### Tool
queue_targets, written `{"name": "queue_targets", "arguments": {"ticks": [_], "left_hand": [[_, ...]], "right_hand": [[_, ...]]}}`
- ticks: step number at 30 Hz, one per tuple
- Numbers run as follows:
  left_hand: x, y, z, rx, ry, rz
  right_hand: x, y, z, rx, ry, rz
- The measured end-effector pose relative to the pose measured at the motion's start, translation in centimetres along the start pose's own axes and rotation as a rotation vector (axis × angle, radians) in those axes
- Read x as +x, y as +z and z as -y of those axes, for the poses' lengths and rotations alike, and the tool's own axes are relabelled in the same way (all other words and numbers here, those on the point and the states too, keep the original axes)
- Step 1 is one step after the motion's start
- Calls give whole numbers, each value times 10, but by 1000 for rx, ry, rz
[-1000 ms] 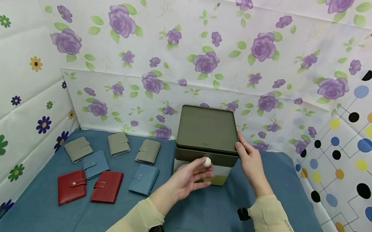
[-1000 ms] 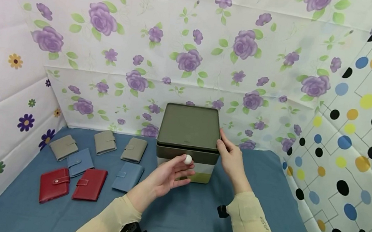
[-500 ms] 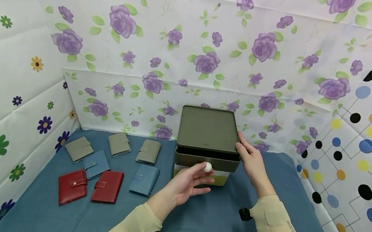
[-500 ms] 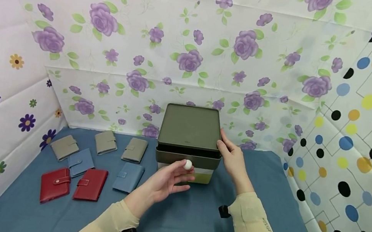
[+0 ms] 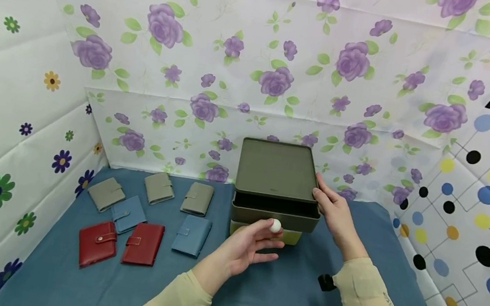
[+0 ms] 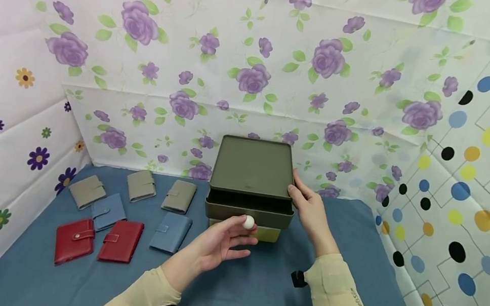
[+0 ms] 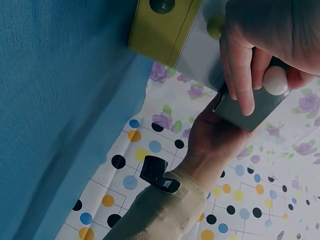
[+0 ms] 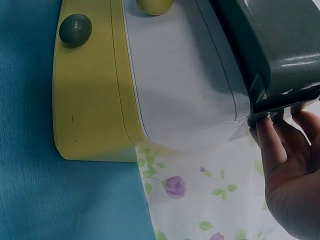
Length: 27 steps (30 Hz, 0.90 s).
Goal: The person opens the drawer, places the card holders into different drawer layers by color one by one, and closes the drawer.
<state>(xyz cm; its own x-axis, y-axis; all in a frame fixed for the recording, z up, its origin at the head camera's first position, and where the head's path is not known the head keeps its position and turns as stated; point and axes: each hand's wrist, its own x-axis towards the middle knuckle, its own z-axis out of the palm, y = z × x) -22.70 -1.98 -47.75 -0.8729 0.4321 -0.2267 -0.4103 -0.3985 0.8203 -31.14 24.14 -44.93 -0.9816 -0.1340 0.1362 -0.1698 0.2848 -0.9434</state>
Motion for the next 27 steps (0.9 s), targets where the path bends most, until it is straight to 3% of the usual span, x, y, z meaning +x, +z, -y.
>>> {"name": "queue_targets", "arguments": {"ticks": [12,20,27], "left_hand": [[-5,-1,1,-14,-70,39],[-9,-3,2,-4,-118,66],[-15,-3,4,-7,-141,86]], "right_hand": [[-1,-1,3,-6,6,9],[2,-4,4,86,56,60],[2,-3,3,94,69,77]]}}
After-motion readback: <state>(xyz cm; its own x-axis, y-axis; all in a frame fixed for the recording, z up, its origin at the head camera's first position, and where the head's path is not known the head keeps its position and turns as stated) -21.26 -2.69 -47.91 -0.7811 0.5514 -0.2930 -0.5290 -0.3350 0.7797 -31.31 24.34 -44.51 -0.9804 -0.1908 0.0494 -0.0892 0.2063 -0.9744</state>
